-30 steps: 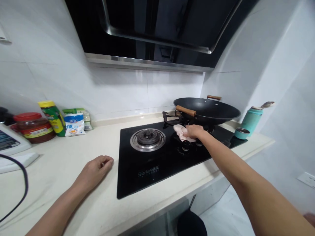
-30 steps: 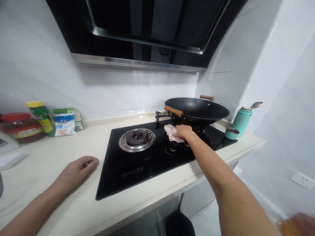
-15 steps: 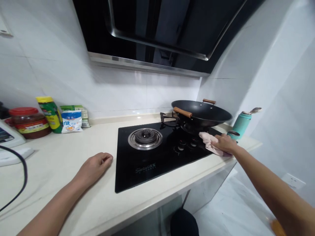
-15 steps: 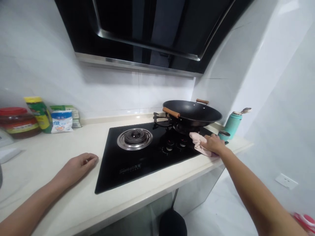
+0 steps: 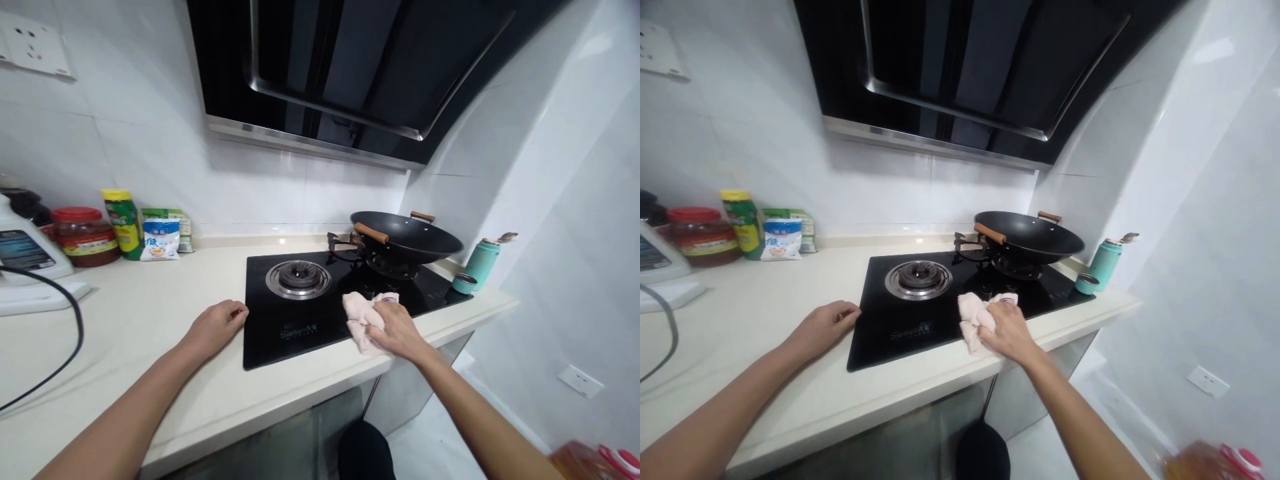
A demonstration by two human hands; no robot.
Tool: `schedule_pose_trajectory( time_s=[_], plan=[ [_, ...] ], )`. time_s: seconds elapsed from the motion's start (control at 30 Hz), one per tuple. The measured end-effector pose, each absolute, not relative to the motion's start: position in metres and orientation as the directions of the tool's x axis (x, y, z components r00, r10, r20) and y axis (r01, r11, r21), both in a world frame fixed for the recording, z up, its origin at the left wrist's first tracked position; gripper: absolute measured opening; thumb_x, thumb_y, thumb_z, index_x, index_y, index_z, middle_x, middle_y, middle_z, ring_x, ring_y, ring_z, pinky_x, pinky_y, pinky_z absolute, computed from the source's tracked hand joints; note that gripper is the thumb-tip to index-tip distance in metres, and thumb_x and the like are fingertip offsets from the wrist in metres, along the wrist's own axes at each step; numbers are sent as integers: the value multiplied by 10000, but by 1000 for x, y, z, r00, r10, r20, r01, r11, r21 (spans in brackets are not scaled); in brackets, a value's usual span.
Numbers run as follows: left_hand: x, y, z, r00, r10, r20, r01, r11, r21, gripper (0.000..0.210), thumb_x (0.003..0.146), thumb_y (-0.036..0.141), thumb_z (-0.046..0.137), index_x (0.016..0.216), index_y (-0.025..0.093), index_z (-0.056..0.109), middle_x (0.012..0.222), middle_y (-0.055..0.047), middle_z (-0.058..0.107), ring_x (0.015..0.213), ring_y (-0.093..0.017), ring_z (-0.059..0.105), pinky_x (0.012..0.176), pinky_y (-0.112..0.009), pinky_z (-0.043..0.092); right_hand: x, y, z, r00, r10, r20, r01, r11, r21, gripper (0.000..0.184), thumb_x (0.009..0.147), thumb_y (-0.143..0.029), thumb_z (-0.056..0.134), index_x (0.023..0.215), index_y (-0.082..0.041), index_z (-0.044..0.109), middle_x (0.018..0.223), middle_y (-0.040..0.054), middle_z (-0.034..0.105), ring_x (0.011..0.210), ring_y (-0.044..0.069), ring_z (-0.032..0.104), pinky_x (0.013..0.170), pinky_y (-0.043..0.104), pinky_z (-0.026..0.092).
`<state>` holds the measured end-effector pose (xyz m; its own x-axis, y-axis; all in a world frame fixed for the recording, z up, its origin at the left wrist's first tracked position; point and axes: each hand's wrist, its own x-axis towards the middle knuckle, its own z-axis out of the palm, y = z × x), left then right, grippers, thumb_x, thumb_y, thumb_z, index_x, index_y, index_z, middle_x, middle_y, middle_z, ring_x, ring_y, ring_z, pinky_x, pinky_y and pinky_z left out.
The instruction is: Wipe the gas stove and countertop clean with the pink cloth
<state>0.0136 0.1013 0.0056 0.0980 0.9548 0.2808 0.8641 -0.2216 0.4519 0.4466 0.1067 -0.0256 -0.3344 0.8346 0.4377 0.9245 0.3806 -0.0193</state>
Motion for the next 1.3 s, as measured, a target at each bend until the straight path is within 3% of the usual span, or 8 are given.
schedule_pose_trajectory(
  time_s=[0.2,0.53,0.77,0.87,0.97,1.07,1.2,1.3],
  plan=[
    [8,103,2,91,951,295,841,-232,489,419,851,522,439,923,226,727,999,-81,769,928,-277,690,809,-352,498,369,99,-23,-353,789,504,907,420,-23,214,865,-368,572,946,-172,604,938,91,657,939,269,583,901,389,367],
    [-1,105,-5,32,943,332,772,-234,591,410,840,555,476,874,221,711,884,-41,767,857,-252,686,779,-322,486,267,63,-26,-587,632,506,499,774,-389,468,715,-241,715,1156,-205,561,1136,75,638,1070,248,573,938,375,442],
    [-5,99,3,-45,919,392,754,-226,617,393,833,526,469,850,220,716,872,-42,773,849,-253,697,782,-320,495,272,81,12,-388,819,424,324,551,-769,437,743,-295,641,1156,-241,510,1014,-8,649,866,178,623,744,288,496],
    [-6,98,4,-32,915,403,778,-230,585,384,853,506,463,862,222,721,902,-49,775,865,-257,699,801,-332,498,299,129,35,-251,901,355,574,434,-695,282,895,-398,512,1113,-225,553,1031,10,664,914,176,632,757,274,498],
    [-5,98,3,-21,915,404,779,-238,580,355,862,466,465,875,221,722,922,-54,773,879,-254,697,808,-334,499,325,173,48,-153,951,269,809,277,-519,354,905,-402,556,1181,-185,601,1129,93,672,1016,232,636,857,325,483],
    [-4,99,2,-10,913,409,786,-246,568,332,869,426,462,881,222,725,926,-55,770,875,-245,696,803,-332,498,337,199,45,-93,951,293,882,215,-418,546,908,-329,568,1425,-167,495,1385,194,548,1233,316,544,1005,425,407],
    [-1,98,3,12,913,408,796,-256,549,322,874,402,465,883,220,730,898,-57,762,846,-236,690,777,-327,496,328,209,22,-179,950,256,914,257,-312,484,974,-472,481,1422,-296,535,1459,101,525,1303,304,490,1068,435,362],
    [1,98,3,30,916,399,799,-262,541,312,876,383,465,888,218,730,925,-62,756,858,-229,677,785,-324,488,317,204,4,-187,956,225,939,241,-246,628,937,-632,486,1452,-272,520,1578,119,398,1377,364,408,1094,489,342]
  ],
)
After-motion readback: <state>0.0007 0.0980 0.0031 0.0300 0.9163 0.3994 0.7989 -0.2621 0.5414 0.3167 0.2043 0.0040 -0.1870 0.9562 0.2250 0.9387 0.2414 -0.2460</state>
